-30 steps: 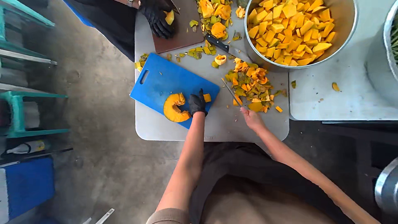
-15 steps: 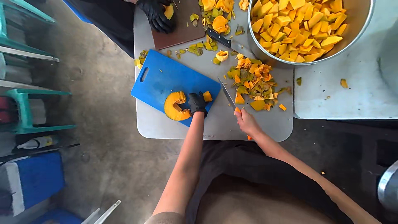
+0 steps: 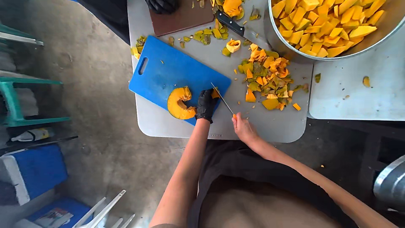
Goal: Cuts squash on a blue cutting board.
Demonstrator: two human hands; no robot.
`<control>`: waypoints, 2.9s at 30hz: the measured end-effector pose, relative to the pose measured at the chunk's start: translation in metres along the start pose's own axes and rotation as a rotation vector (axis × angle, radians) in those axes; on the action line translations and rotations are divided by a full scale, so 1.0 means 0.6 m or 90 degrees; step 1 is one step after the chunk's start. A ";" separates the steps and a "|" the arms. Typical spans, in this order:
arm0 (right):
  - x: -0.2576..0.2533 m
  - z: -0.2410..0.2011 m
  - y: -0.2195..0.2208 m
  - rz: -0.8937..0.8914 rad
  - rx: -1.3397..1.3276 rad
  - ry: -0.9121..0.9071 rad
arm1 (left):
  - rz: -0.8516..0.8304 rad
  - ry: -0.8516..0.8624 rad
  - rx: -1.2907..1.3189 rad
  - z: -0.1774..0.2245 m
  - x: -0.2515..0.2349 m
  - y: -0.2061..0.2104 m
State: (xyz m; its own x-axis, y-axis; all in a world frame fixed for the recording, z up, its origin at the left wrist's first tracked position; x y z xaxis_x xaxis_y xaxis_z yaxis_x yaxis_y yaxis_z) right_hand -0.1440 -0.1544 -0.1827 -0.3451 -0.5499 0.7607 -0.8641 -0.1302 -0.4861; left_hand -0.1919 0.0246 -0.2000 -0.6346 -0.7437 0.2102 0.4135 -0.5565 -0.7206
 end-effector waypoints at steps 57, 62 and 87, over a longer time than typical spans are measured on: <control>0.041 0.237 -0.129 0.051 -0.296 -0.020 | 0.122 -0.322 -0.044 -0.192 0.042 -0.173; 0.025 0.144 -0.135 0.020 -0.258 -0.054 | 0.066 -0.412 -0.010 -0.169 0.057 -0.151; 0.021 0.026 -0.009 0.207 -0.124 0.106 | -0.143 -0.364 0.459 -0.155 0.058 -0.089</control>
State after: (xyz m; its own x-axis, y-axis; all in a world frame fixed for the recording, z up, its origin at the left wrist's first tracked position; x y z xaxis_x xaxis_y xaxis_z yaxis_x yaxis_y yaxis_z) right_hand -0.1380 -0.1735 -0.1774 -0.6521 -0.3936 0.6480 -0.7482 0.1960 -0.6339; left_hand -0.2968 0.0632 -0.2157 -0.4111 -0.5544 0.7236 0.7455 -0.6613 -0.0830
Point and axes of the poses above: each hand's wrist, its own x-axis away from the middle knuckle, its own y-axis out of the palm, z = x × y, the point moved 9 cm from there along -x, towards the middle knuckle, and after that the axes turned 3 degrees about -x, right-handed, at the moved point
